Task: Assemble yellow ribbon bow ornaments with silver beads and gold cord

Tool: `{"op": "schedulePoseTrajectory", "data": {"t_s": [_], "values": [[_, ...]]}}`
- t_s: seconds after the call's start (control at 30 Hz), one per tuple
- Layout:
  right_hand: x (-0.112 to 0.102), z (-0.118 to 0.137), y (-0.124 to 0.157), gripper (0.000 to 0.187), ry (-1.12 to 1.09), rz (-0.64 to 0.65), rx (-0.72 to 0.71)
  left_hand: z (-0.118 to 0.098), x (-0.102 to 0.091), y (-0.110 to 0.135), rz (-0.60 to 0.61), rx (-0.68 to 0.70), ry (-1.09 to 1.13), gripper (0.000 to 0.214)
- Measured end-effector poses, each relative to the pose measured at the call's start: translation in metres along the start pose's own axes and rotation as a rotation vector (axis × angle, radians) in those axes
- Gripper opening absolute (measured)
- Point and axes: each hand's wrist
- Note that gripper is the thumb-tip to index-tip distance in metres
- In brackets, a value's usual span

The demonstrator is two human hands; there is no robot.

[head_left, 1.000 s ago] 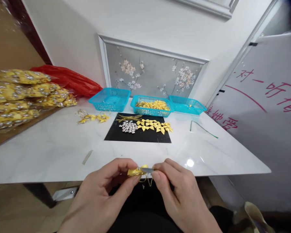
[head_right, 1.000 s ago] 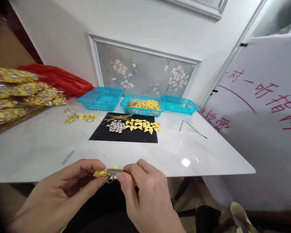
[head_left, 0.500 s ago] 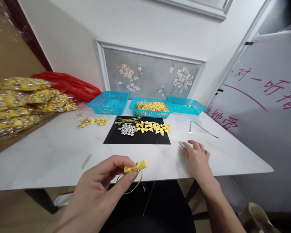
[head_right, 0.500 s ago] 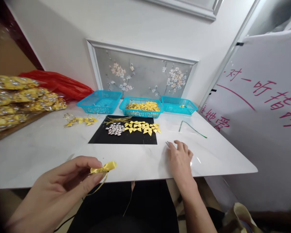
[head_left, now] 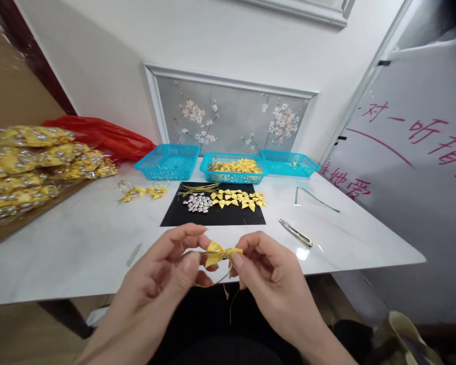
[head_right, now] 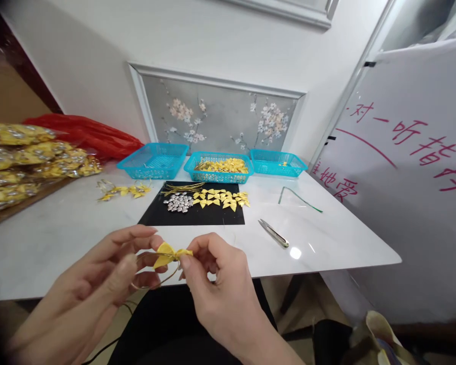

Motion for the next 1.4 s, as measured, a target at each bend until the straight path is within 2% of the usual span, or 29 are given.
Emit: {"op": "schedulePoseTrajectory", "data": {"t_s": [0.07,0.2,0.3,0.33,0.47,0.53,0.63,0.8,0.93,1.07,1.27,1.4], "values": [[0.001,-0.001,0.001,0.019,-0.139,0.040,0.071,0.003,-0.004,0.000,0.029,-0.048,0.080,0.027],[0.006,0.000,0.003,0.020,-0.210,0.070,0.115,-0.002,0.002,-0.002,0.047,0.007,0.055,0.027],[0.008,-0.004,0.007,0.011,-0.179,0.093,0.097,-0.009,0.010,-0.003,0.116,0.056,-0.002,0.008],[0.008,-0.006,0.009,0.007,-0.135,0.084,0.055,-0.011,0.012,-0.004,0.117,0.061,-0.021,0.006],[0.004,-0.011,0.016,0.030,0.272,-0.128,-0.282,-0.009,0.015,-0.003,0.001,0.063,-0.068,0.006],[0.003,-0.010,0.018,0.025,0.431,-0.195,-0.392,-0.008,0.016,-0.002,-0.038,0.080,-0.105,0.007],[0.006,-0.007,0.018,0.013,0.484,-0.225,-0.432,-0.007,0.017,0.001,-0.070,0.144,-0.176,0.007],[0.012,-0.003,0.014,0.018,0.477,-0.212,-0.458,-0.004,0.017,0.003,-0.093,0.281,-0.335,0.010],[0.011,-0.004,0.015,0.021,0.457,-0.192,-0.464,-0.006,0.017,0.002,-0.016,0.364,-0.359,0.015],[0.009,-0.006,0.016,0.023,0.497,-0.166,-0.477,-0.008,0.018,0.001,0.044,0.382,-0.342,0.017],[0.004,0.001,0.014,0.029,0.767,-0.143,-0.612,-0.006,0.018,0.000,0.154,0.409,-0.368,0.020],[0.008,0.005,0.013,0.038,0.967,-0.223,-0.695,-0.006,0.015,0.000,0.166,0.369,-0.360,0.020]]}}
Point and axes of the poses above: each hand's wrist, its own y-axis away from the middle knuckle, its own x-axis out of the palm, z = x × y, and after that the axes turned 8 degrees about x, right-handed
